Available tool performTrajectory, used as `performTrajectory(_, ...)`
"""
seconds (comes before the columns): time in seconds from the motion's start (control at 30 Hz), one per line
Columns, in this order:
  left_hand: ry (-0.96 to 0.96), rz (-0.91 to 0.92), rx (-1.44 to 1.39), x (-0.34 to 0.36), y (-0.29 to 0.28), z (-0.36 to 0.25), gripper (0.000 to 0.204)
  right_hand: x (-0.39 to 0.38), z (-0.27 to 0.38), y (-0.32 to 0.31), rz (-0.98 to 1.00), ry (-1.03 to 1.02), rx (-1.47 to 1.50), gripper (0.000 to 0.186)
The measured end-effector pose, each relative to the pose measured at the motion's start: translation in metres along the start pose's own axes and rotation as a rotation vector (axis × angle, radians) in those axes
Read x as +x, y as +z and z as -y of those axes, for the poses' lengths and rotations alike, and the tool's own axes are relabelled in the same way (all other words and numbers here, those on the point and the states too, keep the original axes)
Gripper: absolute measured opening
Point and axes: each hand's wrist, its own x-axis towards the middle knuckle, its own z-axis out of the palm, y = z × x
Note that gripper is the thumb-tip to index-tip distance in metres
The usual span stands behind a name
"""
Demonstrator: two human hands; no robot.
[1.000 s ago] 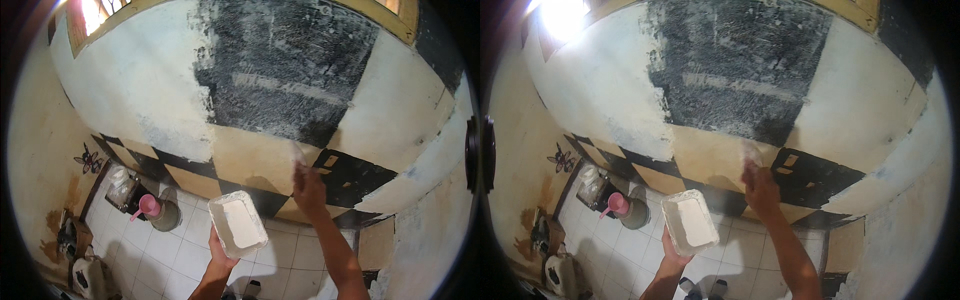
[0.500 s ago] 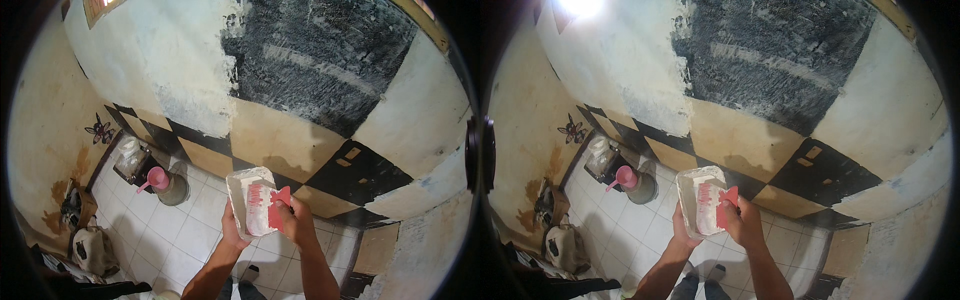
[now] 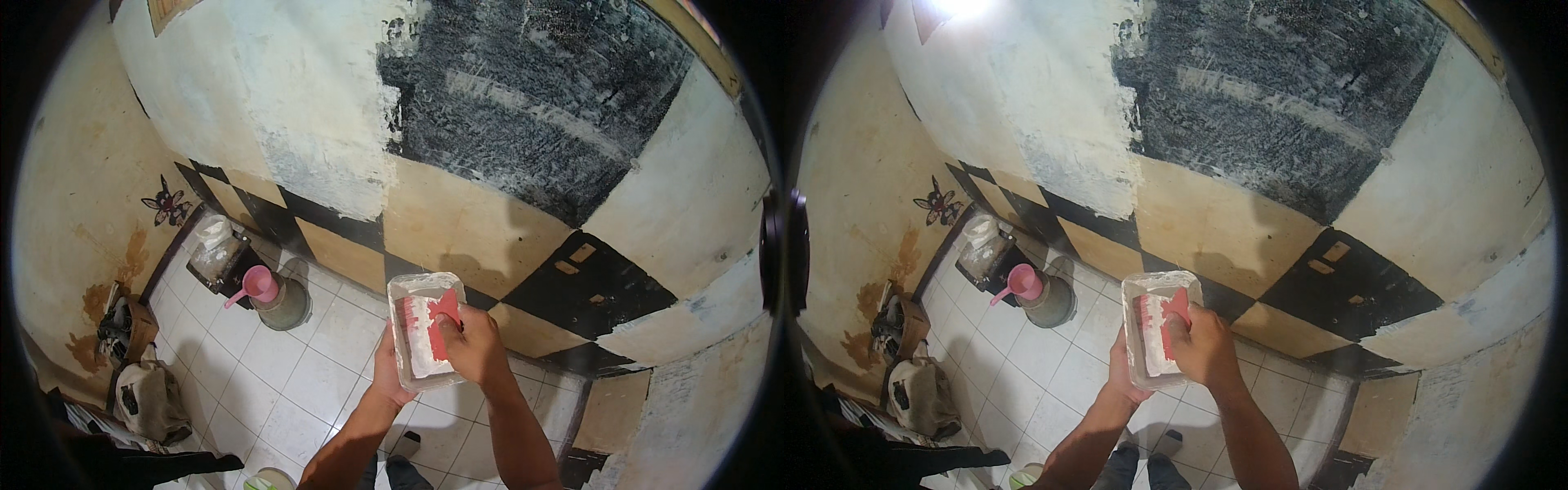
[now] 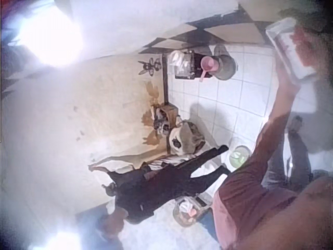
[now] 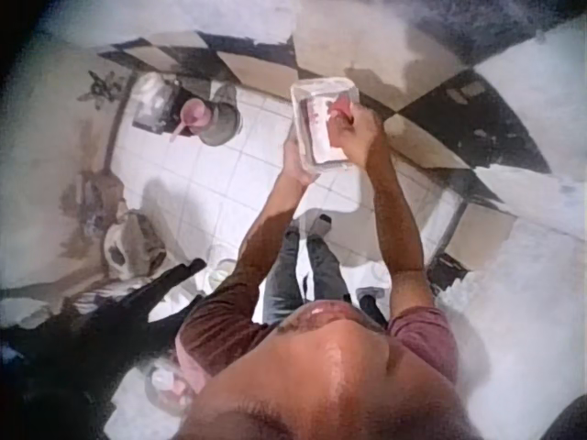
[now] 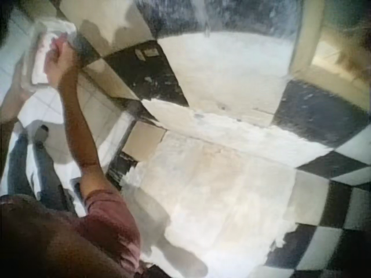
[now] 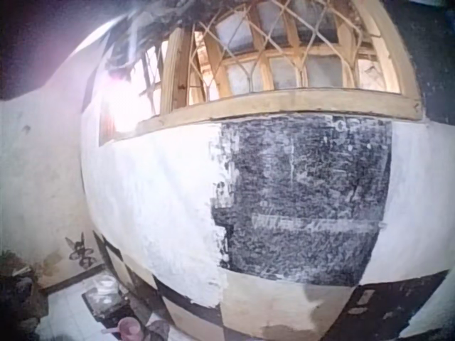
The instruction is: The person applies a white putty substance to a checkered wall section using a spatula. They scoop the material from a small plastic container and spread it repeatedly across the surface to fill gaps and smooth the area.
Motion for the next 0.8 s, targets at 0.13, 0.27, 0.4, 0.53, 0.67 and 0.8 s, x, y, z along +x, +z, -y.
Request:
performTrajectory(0.13, 0.012, 0.025, 0.031, 0.001, 0.001, 0.003, 0.063, 0.005, 0.012, -0.001, 0.007, -0.004, -0.031, 0.025)
performTrajectory(0.27, 0.032, 0.022, 0.013, 0.001, -0.003, 0.002, 0.064, 0.002, 0.018, -0.007, -0.104, -0.11, -0.019, 0.024)
performTrajectory(0.4, 0.034, 0.008, 0.027, 0.001, 0.0, 0.0, 0.064, -0.003, 0.022, -0.016, -0.19, -0.189, -0.082, 0.024)
performTrajectory(0.53, 0.033, 0.025, 0.023, 0.002, 0.001, -0.002, 0.064, -0.005, 0.02, -0.016, -0.073, -0.181, -0.019, 0.024)
performTrajectory(0.67, 0.016, 0.077, -0.027, 0.004, -0.001, 0.0, 0.064, 0.0, 0.01, -0.001, -0.048, -0.172, -0.164, 0.024)
performTrajectory(0.8, 0.0, -0.009, 0.007, -0.002, 0.002, 0.001, 0.064, 0.002, 0.012, -0.001, -0.182, -0.178, -0.216, 0.017)
